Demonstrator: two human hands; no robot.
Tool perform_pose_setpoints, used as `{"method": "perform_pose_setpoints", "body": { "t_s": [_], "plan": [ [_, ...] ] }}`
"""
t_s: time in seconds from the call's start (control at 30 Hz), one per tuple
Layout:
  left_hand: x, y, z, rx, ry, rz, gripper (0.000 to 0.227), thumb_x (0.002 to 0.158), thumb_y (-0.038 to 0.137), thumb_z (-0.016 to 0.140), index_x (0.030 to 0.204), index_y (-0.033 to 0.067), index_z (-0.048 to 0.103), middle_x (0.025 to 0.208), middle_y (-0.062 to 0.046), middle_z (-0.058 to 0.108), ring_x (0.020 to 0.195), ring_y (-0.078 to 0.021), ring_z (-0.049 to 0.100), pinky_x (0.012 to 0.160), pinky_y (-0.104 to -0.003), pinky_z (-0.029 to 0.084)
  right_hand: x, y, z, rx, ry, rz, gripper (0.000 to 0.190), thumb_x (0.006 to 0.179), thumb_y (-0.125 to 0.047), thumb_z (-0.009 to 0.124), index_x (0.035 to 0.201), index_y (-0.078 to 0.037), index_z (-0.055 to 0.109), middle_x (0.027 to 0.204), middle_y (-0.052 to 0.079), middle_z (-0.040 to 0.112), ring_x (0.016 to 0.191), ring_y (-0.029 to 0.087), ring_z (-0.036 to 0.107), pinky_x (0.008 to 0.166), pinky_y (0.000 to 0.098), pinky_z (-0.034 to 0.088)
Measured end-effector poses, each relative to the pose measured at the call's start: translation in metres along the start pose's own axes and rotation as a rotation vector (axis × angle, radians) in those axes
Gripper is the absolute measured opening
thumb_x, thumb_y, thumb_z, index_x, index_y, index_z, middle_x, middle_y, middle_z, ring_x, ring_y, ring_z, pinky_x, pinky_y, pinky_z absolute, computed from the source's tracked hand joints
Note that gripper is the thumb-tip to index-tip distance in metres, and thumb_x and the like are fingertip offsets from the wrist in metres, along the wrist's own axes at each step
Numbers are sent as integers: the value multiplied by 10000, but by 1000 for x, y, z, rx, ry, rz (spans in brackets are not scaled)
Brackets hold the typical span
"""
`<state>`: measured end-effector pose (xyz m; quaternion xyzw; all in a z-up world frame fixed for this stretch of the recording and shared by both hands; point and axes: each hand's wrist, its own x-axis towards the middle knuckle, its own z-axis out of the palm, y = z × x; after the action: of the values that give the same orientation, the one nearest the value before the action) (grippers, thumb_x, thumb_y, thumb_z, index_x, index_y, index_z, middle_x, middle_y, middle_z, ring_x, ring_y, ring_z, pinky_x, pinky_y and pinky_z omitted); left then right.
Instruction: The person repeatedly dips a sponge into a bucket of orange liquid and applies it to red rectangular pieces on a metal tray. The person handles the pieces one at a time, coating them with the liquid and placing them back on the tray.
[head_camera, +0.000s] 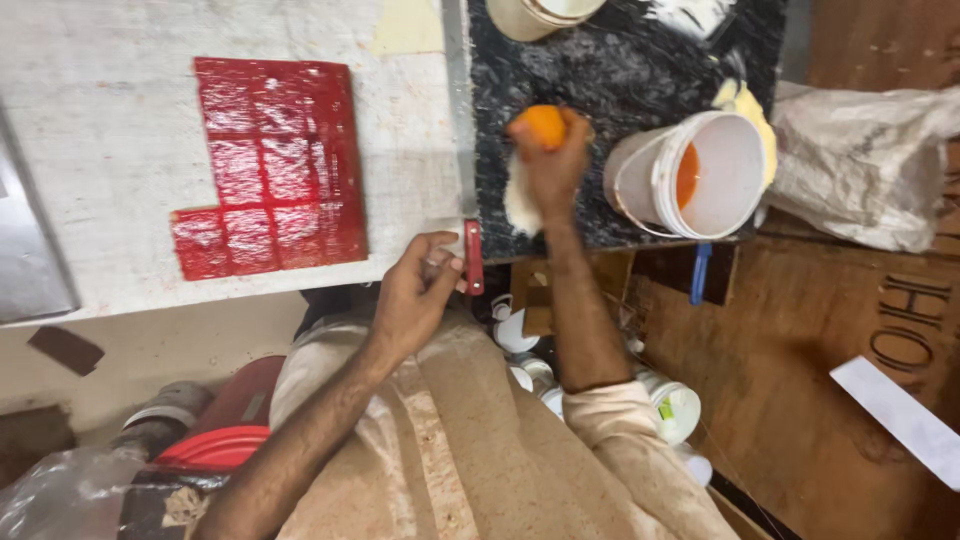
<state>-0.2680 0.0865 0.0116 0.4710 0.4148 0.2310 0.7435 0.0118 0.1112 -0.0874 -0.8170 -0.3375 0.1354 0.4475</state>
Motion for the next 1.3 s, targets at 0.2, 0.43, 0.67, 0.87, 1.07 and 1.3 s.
{"method": "perform_pose_setpoints", "body": {
  "t_s": [0.2, 0.43, 0.67, 0.87, 1.07, 1.3],
  "plan": [
    [-3, 11, -13, 58, 13, -88, 314, 1016, 132, 600, 1306, 20, 559, 957, -41, 680, 826, -93, 728, 735, -242, 575, 26, 11, -39, -561, -2, -196, 468, 1019, -314, 775, 1288, 33, 616, 1253, 266, 600, 1127, 411, 593, 960, 508, 506],
    [-3, 21, -10, 73, -5, -49, 318, 1012, 128, 611, 1311, 32, 566, 986, -44, 663, 838, -95, 708, 739, -243, 573, 20, 2, -31, 64, -129, 365, 645, 861, -330, 756, 1311, 96, 575, 1205, 255, 703, 1038, 340, 739, 908, 443, 627],
    [-3, 34, -8, 165, 48, -36, 320, 997, 145, 637, 1298, 51, 583, 959, -51, 691, 823, -85, 712, 720, -241, 572, 4, 1, -8, -662, 49, -295, 950, 844, -381, 950, 1371, 194, 408, 1137, 395, 594, 1048, 531, 623, 814, 656, 512],
    [-12, 49, -5, 178, 62, 10, 346, 976, 122, 655, 1312, 63, 598, 993, -44, 702, 864, -96, 695, 740, -246, 577, 12, 2, -18, 254, -173, 326, 685, 874, -248, 794, 1361, 121, 484, 1240, 275, 656, 996, 307, 719, 774, 365, 641],
    [-25, 61, -14, 115, 164, -43, 327, 977, 106, 653, 1296, 52, 608, 995, -47, 688, 886, -107, 695, 757, -261, 561, -1, 21, -57, -407, -117, -96, 669, 1102, -299, 762, 1456, 163, 432, 1412, 402, 579, 1256, 444, 602, 1052, 469, 487],
    [-53, 71, -101, -74, 106, 128, 321, 997, 87, 641, 1310, 29, 602, 1025, -41, 686, 898, -92, 675, 758, -251, 573, 2, -42, -17, -534, 115, -94, 1064, 834, -206, 891, 1562, 147, 200, 1527, 387, 407, 1369, 460, 504, 1176, 412, 374]
  ]
}}
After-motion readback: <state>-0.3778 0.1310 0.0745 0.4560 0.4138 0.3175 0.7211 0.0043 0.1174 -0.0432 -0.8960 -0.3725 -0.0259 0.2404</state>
